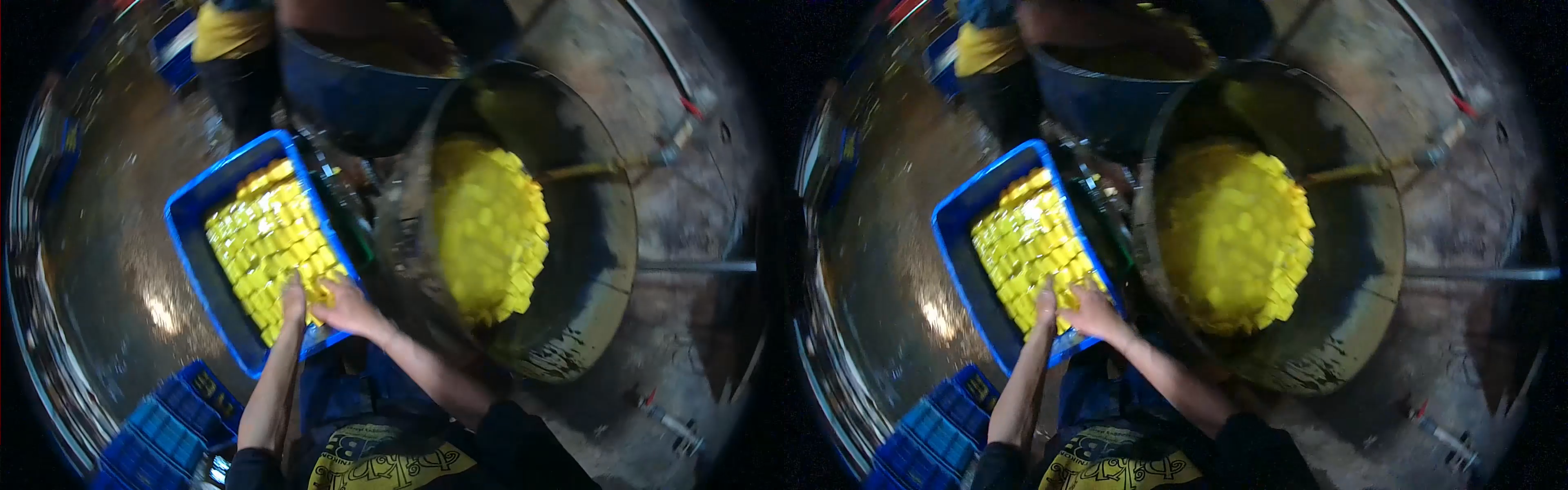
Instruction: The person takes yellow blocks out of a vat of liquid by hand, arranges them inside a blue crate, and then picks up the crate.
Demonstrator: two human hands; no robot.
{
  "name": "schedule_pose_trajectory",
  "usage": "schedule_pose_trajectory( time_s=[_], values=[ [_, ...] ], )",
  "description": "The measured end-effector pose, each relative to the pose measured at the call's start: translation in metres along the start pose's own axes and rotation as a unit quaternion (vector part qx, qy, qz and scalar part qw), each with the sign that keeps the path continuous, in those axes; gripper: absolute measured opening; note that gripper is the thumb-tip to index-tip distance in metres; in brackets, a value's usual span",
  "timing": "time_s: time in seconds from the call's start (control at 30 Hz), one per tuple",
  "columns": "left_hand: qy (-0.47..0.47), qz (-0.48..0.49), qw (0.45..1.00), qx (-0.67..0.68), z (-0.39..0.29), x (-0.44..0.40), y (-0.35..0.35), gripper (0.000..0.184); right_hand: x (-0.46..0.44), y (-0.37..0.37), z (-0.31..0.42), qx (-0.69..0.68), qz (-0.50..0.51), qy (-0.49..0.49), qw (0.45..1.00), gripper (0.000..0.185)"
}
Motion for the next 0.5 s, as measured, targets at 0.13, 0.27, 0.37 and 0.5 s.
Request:
schedule_pose_trajectory(
  time_s=[0.13,0.27,0.37,0.5],
  values=[
    [-0.389,-0.185,0.899,0.075,-0.288,0.058,-0.021,0.032,0.125,0.175,0.104,-0.207,0.015,0.176,0.962,0.043],
    [-0.535,0.078,0.841,-0.009,-0.441,0.117,-0.143,0.019,0.140,0.305,0.039,-0.133,-0.161,0.166,0.964,0.033],
    [-0.465,0.298,0.747,-0.371,-0.403,0.098,-0.282,0.036,0.082,0.325,-0.128,0.092,-0.092,-0.092,0.987,0.035],
    [-0.378,0.502,0.497,-0.599,-0.256,0.059,-0.366,0.027,0.055,0.278,-0.278,0.214,-0.023,-0.296,0.931,0.040]
  ],
)
Point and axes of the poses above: each hand's wrist, its own x-axis away from the middle knuckle, its own y-axis out of the back of the hand, z = x × y, the point moved 3 cm from there along -x, towards the middle knuckle, and after that the axes turned 7 degrees about -y, right-handed, at the moved point
